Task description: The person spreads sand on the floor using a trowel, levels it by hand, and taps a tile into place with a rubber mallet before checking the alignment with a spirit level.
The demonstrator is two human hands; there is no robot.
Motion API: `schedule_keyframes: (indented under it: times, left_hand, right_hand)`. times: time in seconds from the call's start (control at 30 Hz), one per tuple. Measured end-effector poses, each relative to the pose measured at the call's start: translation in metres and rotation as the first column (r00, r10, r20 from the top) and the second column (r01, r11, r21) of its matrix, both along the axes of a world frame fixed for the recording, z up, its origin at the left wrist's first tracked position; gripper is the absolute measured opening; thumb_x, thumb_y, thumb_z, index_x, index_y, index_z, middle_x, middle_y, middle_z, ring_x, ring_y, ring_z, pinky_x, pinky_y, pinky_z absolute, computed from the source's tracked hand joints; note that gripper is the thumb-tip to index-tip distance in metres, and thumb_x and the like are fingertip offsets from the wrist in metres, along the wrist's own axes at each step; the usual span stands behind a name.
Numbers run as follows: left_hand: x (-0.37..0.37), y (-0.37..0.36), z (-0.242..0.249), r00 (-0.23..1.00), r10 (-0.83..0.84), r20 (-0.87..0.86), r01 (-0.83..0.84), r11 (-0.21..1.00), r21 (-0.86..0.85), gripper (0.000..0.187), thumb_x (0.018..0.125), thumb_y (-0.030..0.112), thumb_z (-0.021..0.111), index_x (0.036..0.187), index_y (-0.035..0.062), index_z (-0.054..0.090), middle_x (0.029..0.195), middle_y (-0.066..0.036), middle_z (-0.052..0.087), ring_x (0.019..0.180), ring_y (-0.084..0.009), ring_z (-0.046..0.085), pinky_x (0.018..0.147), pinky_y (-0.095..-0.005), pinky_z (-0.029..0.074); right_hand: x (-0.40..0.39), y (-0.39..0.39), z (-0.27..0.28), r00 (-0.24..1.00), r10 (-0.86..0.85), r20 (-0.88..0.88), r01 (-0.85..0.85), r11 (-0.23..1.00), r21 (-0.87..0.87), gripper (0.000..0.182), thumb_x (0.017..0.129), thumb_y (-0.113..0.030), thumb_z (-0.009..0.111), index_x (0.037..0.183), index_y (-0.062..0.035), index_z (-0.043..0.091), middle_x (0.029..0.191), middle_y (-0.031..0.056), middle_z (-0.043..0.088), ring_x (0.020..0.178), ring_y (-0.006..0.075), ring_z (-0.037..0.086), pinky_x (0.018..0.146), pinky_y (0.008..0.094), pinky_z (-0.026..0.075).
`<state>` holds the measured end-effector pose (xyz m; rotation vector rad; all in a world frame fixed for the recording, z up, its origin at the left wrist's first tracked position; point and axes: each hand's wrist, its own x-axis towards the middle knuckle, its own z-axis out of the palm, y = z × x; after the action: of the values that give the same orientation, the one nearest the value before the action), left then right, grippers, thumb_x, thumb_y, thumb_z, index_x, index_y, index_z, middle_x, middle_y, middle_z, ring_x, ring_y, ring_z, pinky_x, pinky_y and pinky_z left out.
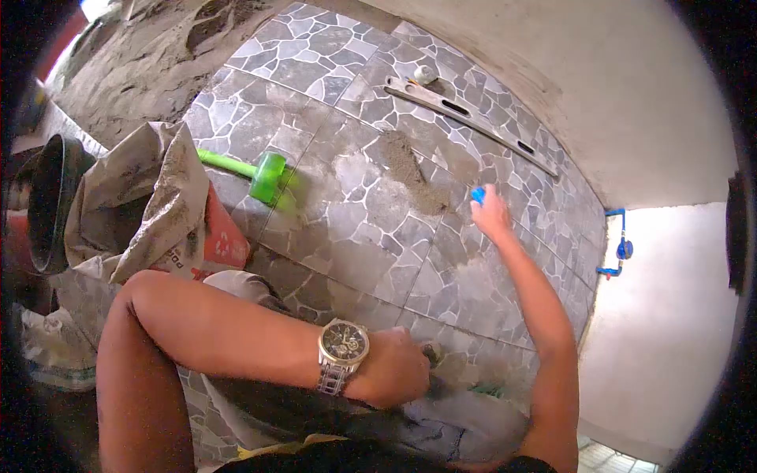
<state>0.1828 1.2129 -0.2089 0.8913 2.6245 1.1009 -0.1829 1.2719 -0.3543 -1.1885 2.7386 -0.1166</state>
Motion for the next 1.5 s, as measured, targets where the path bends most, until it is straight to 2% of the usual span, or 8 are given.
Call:
schedule_keyframes:
  times: [0.17, 0.43, 0.53, 0.73, 0.83, 0.87, 0.93, 1.5]
  left_hand:
    - [0.014, 0.002, 0.021, 0.983, -0.016, 0.185, 0.038, 0.993, -0.116, 0.011, 0.070, 0.016, 0.072, 0.075, 0.0070, 0.075, 0.073, -0.010, 0.072, 0.073, -0.0290, 0.072, 0.056, -0.0433, 0.054]
    - [0.050, 0.023, 0.010, 0.951, 0.228, -0.210, -0.252, 0.963, -0.097, 0.013, 0.067, 0.019, 0.070, 0.064, 0.0058, 0.070, 0.065, -0.011, 0.068, 0.059, -0.0286, 0.067, 0.056, -0.0402, 0.048]
    - [0.046, 0.023, 0.010, 0.986, 0.158, -0.054, -0.164, 0.976, -0.145, 0.013, 0.063, 0.019, 0.071, 0.062, 0.0063, 0.068, 0.062, -0.009, 0.065, 0.055, -0.0259, 0.064, 0.055, -0.0395, 0.047]
    - [0.048, 0.031, -0.013, 0.938, 0.301, -0.175, -0.342, 0.892, -0.297, 0.022, 0.060, 0.019, 0.072, 0.049, 0.0087, 0.057, 0.049, -0.007, 0.052, 0.043, -0.0240, 0.054, 0.038, -0.0405, 0.037]
    - [0.001, 0.029, 0.000, 0.922, -0.003, 0.386, 0.068, 0.986, -0.154, 0.024, 0.074, 0.025, 0.081, 0.096, 0.0136, 0.079, 0.098, -0.005, 0.076, 0.090, -0.0255, 0.073, 0.069, -0.0422, 0.057]
    - [0.009, 0.024, -0.003, 0.973, 0.129, 0.190, -0.097, 0.981, -0.168, 0.015, 0.072, 0.022, 0.077, 0.081, 0.0115, 0.072, 0.082, -0.006, 0.069, 0.075, -0.0266, 0.068, 0.059, -0.0417, 0.052]
    - [0.037, 0.012, -0.013, 0.906, 0.370, -0.207, -0.396, 0.913, -0.102, 0.022, 0.066, 0.017, 0.071, 0.050, 0.0072, 0.059, 0.051, -0.009, 0.055, 0.045, -0.0288, 0.057, 0.038, -0.0407, 0.043]
    - [0.019, -0.019, -0.011, 0.985, 0.175, 0.000, -0.175, 0.983, -0.062, 0.016, 0.076, 0.019, 0.065, 0.068, 0.0053, 0.069, 0.070, -0.014, 0.068, 0.066, -0.0316, 0.068, 0.059, -0.0435, 0.051]
  right_hand:
    - [-0.024, 0.134, -0.019, 0.972, 0.199, -0.122, -0.204, 0.979, -0.030, 0.045, 0.083, -0.033, 0.071, 0.114, -0.0025, 0.060, 0.107, 0.0265, 0.066, 0.102, 0.0448, 0.064, 0.086, 0.0520, 0.051]
    - [0.070, 0.119, -0.089, 0.690, -0.535, 0.487, 0.542, 0.828, 0.141, 0.034, 0.088, -0.029, 0.067, 0.093, 0.0048, 0.061, 0.077, 0.0171, 0.065, 0.071, 0.0314, 0.068, 0.066, 0.0494, 0.054]
    - [0.114, 0.058, -0.115, 0.959, -0.139, 0.247, 0.141, 0.990, 0.007, 0.034, 0.087, -0.027, 0.069, 0.086, 0.0052, 0.061, 0.075, 0.0193, 0.066, 0.061, 0.0280, 0.068, 0.052, 0.0444, 0.051]
    - [0.096, -0.098, -0.118, 0.836, -0.048, 0.547, 0.114, 0.990, -0.087, 0.038, 0.086, -0.027, 0.069, 0.082, 0.0087, 0.058, 0.073, 0.0176, 0.066, 0.057, 0.0312, 0.069, 0.047, 0.0429, 0.053]
    - [0.088, -0.148, -0.095, 0.834, 0.032, 0.551, 0.014, 0.997, -0.078, 0.038, 0.085, -0.027, 0.070, 0.092, 0.0089, 0.059, 0.074, 0.0195, 0.066, 0.057, 0.0301, 0.070, 0.050, 0.0428, 0.056]
    - [0.057, -0.156, -0.133, 0.923, 0.383, 0.033, -0.378, 0.921, -0.093, 0.039, 0.084, -0.028, 0.071, 0.099, 0.0061, 0.059, 0.081, 0.0216, 0.068, 0.055, 0.0286, 0.069, 0.051, 0.0416, 0.057]
    - [0.046, -0.189, -0.107, 0.921, 0.182, 0.345, -0.174, 0.983, -0.055, 0.046, 0.080, -0.035, 0.066, 0.110, -0.0002, 0.062, 0.104, 0.0283, 0.068, 0.104, 0.0447, 0.065, 0.091, 0.0519, 0.051]
    - [0.036, -0.251, -0.004, 0.852, 0.523, 0.022, -0.499, 0.799, 0.336, 0.037, 0.081, -0.025, 0.061, 0.106, -0.0009, 0.072, 0.115, 0.0272, 0.068, 0.108, 0.0432, 0.067, 0.091, 0.0504, 0.054]
